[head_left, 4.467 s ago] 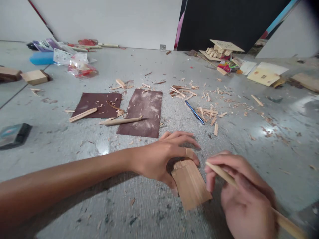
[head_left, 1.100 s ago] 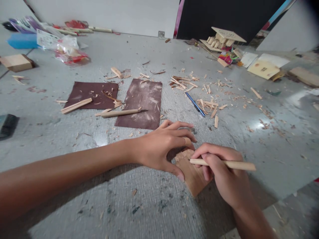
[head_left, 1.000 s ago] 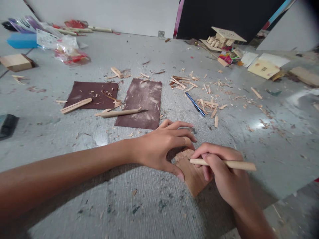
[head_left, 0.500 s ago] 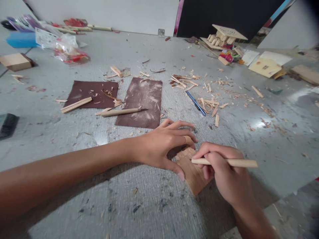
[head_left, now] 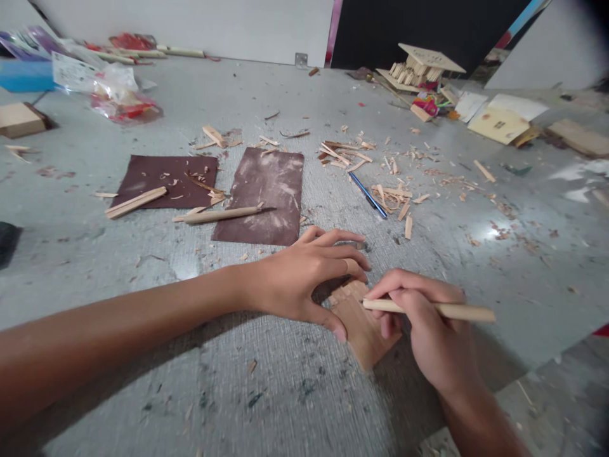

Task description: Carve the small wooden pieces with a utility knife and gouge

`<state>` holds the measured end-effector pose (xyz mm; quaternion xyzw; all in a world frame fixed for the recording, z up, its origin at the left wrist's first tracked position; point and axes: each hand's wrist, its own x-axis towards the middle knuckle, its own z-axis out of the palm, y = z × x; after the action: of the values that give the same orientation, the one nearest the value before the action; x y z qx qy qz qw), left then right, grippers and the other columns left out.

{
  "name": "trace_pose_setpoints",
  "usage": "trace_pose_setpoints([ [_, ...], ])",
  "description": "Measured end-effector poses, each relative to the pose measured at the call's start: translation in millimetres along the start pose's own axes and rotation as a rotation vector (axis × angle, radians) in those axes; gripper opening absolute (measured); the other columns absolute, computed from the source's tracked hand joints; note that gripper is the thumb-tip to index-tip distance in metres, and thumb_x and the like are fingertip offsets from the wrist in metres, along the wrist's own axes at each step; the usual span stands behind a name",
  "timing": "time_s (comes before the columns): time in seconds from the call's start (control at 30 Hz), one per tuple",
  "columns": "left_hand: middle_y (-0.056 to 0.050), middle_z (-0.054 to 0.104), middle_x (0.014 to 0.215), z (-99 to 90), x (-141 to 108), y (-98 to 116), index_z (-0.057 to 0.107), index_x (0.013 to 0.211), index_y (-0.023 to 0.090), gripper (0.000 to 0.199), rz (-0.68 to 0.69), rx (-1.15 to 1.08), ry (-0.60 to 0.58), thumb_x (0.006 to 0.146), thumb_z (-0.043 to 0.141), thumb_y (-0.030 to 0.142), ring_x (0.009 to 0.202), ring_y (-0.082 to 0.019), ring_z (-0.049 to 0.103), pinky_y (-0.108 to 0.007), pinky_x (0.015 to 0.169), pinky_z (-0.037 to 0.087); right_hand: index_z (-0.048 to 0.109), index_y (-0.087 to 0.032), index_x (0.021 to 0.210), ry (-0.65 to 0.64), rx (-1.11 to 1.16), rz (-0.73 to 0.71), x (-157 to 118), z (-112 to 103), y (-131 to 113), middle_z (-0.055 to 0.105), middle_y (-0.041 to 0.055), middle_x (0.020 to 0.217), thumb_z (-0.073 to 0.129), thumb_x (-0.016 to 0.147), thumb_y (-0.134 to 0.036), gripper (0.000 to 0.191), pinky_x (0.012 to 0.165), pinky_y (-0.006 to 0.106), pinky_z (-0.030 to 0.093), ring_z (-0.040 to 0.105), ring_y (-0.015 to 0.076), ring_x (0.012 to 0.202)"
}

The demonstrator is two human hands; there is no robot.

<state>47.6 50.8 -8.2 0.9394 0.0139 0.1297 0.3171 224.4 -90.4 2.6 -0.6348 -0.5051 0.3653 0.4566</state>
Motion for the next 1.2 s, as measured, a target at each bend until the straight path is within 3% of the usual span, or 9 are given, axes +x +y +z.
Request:
trace_pose_setpoints([
  [0.23,-0.012,0.057,0.148,-5.1,-1.5,0.3,0.065,0.134,0.026,0.06,-0.015,0.011,-0.047,0.081,0.079,0.05,0.148,-0.042,0.033,-0.056,0.109,0.029,0.069,-0.019,0.067,-0.059,-0.033,0.006,1.3,0.1,-1.5,0.055,-0.0042,0.046,0.047,0.086,-0.018,0.029,0.04,0.021,0.037,0.05,0.0106,0.038],
  [0.6,-0.014,0.055,0.15,-6.3,-2.8,5.0,0.063,0.137,0.022,0.061,-0.006,0.026,-0.059,0.08,0.077,0.04,0.149,-0.043,0.031,-0.058,0.109,0.03,0.068,-0.019,0.067,-0.056,-0.035,0.01,3.0,1.8,-3.1,0.05,-0.0059,0.04,0.046,0.084,-0.019,0.029,0.037,0.02,0.035,0.047,0.01,0.034],
  [1.2,-0.015,0.053,0.152,-5.6,-4.0,2.8,0.061,0.138,0.021,0.062,-0.006,0.031,-0.067,0.081,0.077,0.04,0.15,-0.043,0.029,-0.059,0.112,0.028,0.064,-0.019,0.06,-0.02,-0.014,0.039,4.1,5.7,-1.2,0.051,-0.0054,0.043,0.045,0.082,-0.02,0.029,0.034,0.019,0.034,0.049,0.0093,0.033],
])
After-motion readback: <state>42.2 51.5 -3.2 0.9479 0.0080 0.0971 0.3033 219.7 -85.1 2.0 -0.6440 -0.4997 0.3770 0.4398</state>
